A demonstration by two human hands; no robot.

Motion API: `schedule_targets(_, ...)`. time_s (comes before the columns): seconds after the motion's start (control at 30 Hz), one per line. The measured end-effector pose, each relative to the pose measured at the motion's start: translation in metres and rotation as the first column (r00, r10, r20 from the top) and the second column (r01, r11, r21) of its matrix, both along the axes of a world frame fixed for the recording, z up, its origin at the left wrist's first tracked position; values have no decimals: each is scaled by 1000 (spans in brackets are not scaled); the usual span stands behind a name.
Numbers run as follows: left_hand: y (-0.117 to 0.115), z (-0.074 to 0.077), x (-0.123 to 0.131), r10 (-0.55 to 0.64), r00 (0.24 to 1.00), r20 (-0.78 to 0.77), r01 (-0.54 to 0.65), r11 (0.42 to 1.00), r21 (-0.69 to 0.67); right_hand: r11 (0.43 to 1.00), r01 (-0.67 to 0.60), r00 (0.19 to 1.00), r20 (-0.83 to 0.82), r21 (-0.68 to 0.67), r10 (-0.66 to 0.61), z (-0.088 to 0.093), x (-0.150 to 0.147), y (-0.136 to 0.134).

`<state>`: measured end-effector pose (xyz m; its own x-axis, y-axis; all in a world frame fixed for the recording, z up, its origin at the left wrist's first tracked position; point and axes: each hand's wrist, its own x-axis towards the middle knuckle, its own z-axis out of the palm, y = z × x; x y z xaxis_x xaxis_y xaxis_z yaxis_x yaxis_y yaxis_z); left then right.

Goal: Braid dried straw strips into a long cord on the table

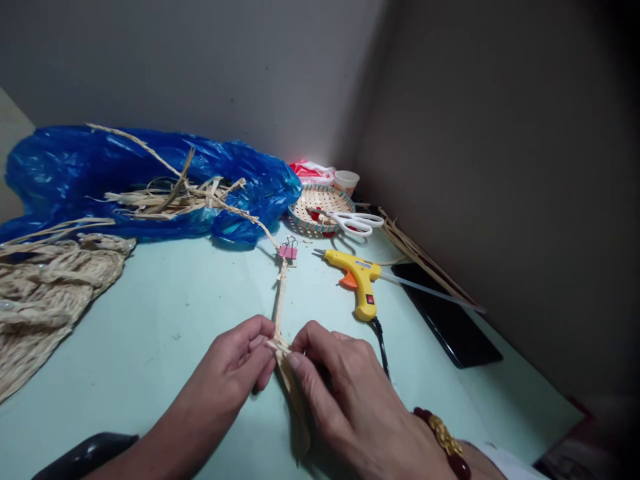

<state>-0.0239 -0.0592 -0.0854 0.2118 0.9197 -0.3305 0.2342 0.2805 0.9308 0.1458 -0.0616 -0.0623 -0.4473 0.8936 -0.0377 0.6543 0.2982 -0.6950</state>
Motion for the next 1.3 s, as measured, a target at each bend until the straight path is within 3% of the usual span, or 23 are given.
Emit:
schedule_targets(0.2, -2, 4, -1, 5, 1000, -6, -5, 1000, -9, 983, -15, 997, 76, 182, 2, -7, -1, 5)
schedule_targets(0.4, -4, 2, -1, 13, 1000, 12, -12, 998, -59, 991, 12, 999, 48, 132, -18, -6, 1, 7)
schedule_targets(0.87, -4, 2, -1, 85, 995, 45, -80, 991, -108, 987, 15, 1000, -4, 159, -15, -5, 2, 9)
schedule_targets(1.03, -3, 6, 0, 84, 996, 4, -83, 991, -104, 997, -17, 997, -74, 79, 23, -6, 6, 14)
schedule_targets(1.23, -2, 11, 2, 95, 996, -3, -94, 993, -74, 983, -65, 970, -242, -169, 22, -9, 10, 19)
schedule_targets(1.3, -2, 10, 2, 67, 998, -18, -68, 995, -69, 984, -56, 961, -276, -170, 7, -8, 11, 20)
